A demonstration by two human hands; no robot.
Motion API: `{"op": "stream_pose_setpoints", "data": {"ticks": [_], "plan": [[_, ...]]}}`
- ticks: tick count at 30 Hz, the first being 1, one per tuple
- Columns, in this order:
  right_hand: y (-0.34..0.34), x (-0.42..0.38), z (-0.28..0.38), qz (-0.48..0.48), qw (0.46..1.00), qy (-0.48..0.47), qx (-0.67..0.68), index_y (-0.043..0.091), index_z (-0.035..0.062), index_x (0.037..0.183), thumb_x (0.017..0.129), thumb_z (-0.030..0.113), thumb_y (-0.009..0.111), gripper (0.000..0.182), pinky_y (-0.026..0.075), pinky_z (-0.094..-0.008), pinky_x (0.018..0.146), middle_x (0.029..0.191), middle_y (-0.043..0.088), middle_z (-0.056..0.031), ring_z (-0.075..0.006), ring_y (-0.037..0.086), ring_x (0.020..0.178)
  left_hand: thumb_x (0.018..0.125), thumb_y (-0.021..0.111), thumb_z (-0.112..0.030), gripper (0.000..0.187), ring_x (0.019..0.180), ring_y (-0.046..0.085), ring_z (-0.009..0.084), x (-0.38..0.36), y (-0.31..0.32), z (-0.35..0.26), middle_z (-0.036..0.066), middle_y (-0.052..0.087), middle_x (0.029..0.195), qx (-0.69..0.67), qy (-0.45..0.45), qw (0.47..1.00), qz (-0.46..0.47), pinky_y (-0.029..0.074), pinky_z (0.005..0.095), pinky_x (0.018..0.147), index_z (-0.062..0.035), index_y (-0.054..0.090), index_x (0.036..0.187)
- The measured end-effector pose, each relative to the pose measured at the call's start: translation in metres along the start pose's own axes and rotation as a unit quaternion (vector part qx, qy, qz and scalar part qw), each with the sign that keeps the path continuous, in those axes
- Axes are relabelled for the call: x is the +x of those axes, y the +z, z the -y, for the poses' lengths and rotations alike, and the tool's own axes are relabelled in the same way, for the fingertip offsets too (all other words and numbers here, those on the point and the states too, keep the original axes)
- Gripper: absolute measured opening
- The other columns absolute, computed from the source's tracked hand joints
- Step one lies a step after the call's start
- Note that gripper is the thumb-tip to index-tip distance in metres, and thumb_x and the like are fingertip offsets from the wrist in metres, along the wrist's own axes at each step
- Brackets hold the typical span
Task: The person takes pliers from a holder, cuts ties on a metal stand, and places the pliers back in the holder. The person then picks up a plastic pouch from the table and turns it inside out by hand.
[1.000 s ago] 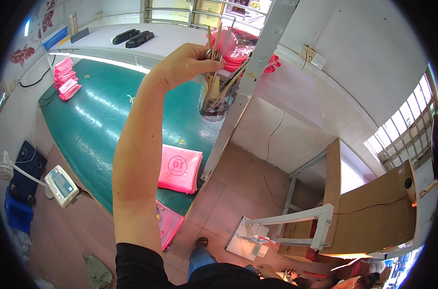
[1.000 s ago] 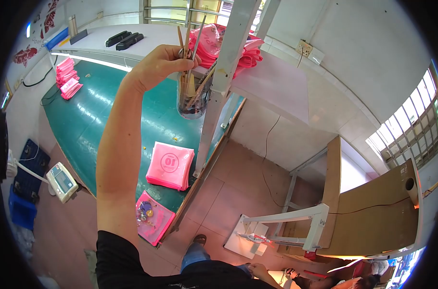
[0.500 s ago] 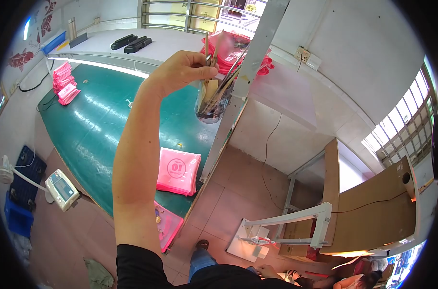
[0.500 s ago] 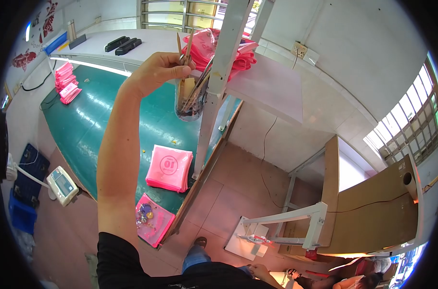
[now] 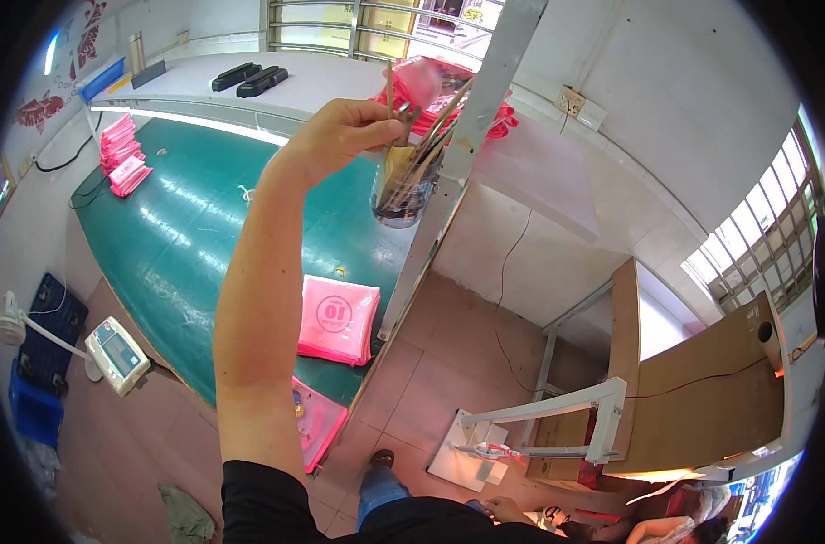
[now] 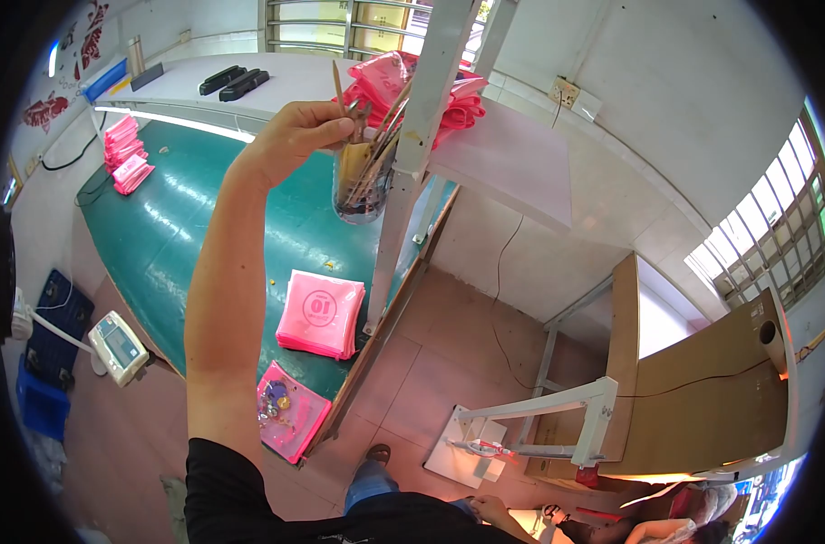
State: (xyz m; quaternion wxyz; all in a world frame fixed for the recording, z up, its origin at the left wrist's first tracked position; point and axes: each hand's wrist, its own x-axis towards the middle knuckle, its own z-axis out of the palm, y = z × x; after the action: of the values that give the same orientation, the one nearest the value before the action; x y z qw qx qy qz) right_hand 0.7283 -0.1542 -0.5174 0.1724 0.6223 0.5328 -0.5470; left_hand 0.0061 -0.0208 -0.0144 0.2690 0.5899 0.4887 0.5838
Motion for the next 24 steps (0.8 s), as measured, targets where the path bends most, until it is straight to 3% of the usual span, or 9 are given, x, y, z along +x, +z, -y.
{"op": "stream_pose_setpoints", "data": {"ticks": [3, 5, 8, 12, 14, 17, 21, 22, 24], "plan": [[0.0, -0.015, 0.019, 0.019, 0.999, 0.022, -0.017, 0.069, 0.0028, 0.111, 0.091, 0.028, 0.067, 0.032, 0.053, -0.0281, 0.068, 0.09, 0.07, -0.0054, -0.0145, 0.065, 0.077, 0.095, 0.064, -0.023, 0.032, 0.09, 0.062, 0.0144, -0.006, 0.001, -0.001, 0.005, 0.069, 0.101, 0.1, 0.004, 0.995, -0.01, 0.05, 0.0297, 0.083, -0.0017, 0.065, 0.119], [0.006, -0.018, 0.034, -0.019, 0.999, 0.02, 0.018, 0.072, 0.0018, 0.085, 0.092, 0.026, 0.062, 0.027, 0.048, -0.0291, 0.059, 0.068, 0.064, -0.0031, -0.0126, 0.058, 0.059, 0.094, 0.065, -0.025, 0.038, 0.092, 0.062, 0.0145, -0.025, -0.001, -0.001, 0.006, 0.068, 0.104, 0.083, 0.081, 0.988, -0.103, 0.05, 0.0297, 0.081, -0.0031, 0.062, 0.125], [0.012, -0.002, 0.049, 0.01, 0.989, -0.059, -0.134, 0.073, 0.0015, 0.093, 0.091, 0.027, 0.064, 0.027, 0.05, -0.0296, 0.062, 0.072, 0.067, -0.005, -0.0138, 0.062, 0.063, 0.096, 0.062, -0.024, 0.041, 0.1, 0.059, 0.0115, -0.077, -0.018, -0.008, 0.004, 0.065, 0.115, 0.189, 0.097, 0.963, -0.164, 0.048, 0.0255, 0.084, -0.0053, 0.056, 0.133], [0.029, 0.075, 0.068, 0.079, 0.951, -0.109, -0.277, 0.073, 0.0008, 0.098, 0.089, 0.029, 0.066, 0.031, 0.051, -0.0294, 0.065, 0.076, 0.069, -0.0065, -0.0149, 0.064, 0.068, 0.09, 0.069, -0.02, 0.037, 0.095, 0.063, 0.0185, -0.2, -0.036, -0.042, 0.009, 0.067, 0.105, 0.226, 0.091, 0.952, -0.187, 0.051, 0.0311, 0.08, -0.0058, 0.062, 0.123], [0.037, 0.106, 0.088, 0.157, 0.958, -0.045, -0.238, 0.073, 0.0012, 0.102, 0.088, 0.031, 0.067, 0.034, 0.051, -0.0294, 0.067, 0.082, 0.071, -0.0077, -0.0156, 0.066, 0.073, 0.09, 0.068, -0.015, 0.034, 0.094, 0.063, 0.0164, -0.276, -0.046, -0.058, 0.008, 0.067, 0.105, 0.214, 0.045, 0.962, -0.164, 0.051, 0.0303, 0.08, -0.0054, 0.062, 0.123], [0.061, 0.084, 0.17, 0.153, 0.944, -0.127, -0.262, 0.072, 0.0013, 0.102, 0.088, 0.029, 0.066, 0.031, 0.051, -0.0291, 0.065, 0.083, 0.07, -0.0064, -0.0144, 0.064, 0.073, 0.093, 0.065, -0.017, 0.034, 0.097, 0.061, 0.0141, -0.396, -0.047, -0.064, 0.007, 0.066, 0.107, 0.152, -0.025, 0.955, -0.254, 0.049, 0.0288, 0.084, -0.0014, 0.062, 0.123], [0.081, 0.08, 0.227, 0.181, 0.944, -0.14, -0.237, 0.07, 0.0014, 0.102, 0.09, 0.025, 0.065, 0.027, 0.051, -0.029, 0.064, 0.081, 0.067, -0.004, -0.0137, 0.062, 0.072, 0.094, 0.065, -0.017, 0.034, 0.096, 0.059, 0.0123, -0.56, 0.005, -0.044, 0.005, 0.065, 0.106, 0.035, -0.094, 0.864, -0.493, 0.049, 0.0266, 0.084, -0.0014, 0.06, 0.123], [0.083, 0.084, 0.236, 0.198, 0.934, -0.113, -0.274, 0.063, 0.0022, 0.119, 0.094, 0.022, 0.062, 0.032, 0.053, -0.0333, 0.073, 0.101, 0.069, -0.0085, -0.019, 0.066, 0.086, 0.094, 0.065, -0.016, 0.033, 0.095, 0.059, 0.012, -0.599, 0.03, -0.034, 0.004, 0.065, 0.106, 0.029, -0.132, 0.825, -0.549, 0.049, 0.026, 0.084, -0.0017, 0.06, 0.123], [0.086, 0.084, 0.244, 0.204, 0.933, -0.118, -0.272, 0.062, 0.0025, 0.12, 0.094, 0.022, 0.062, 0.033, 0.053, -0.0344, 0.074, 0.102, 0.069, -0.0093, -0.0198, 0.065, 0.088, 0.094, 0.065, -0.016, 0.031, 0.092, 0.06, 0.0105, -0.675, 0.09, -0.009, 0.003, 0.065, 0.105, -0.003, -0.185, 0.746, -0.64, 0.049, 0.0242, 0.08, -0.0029, 0.06, 0.122]]}}
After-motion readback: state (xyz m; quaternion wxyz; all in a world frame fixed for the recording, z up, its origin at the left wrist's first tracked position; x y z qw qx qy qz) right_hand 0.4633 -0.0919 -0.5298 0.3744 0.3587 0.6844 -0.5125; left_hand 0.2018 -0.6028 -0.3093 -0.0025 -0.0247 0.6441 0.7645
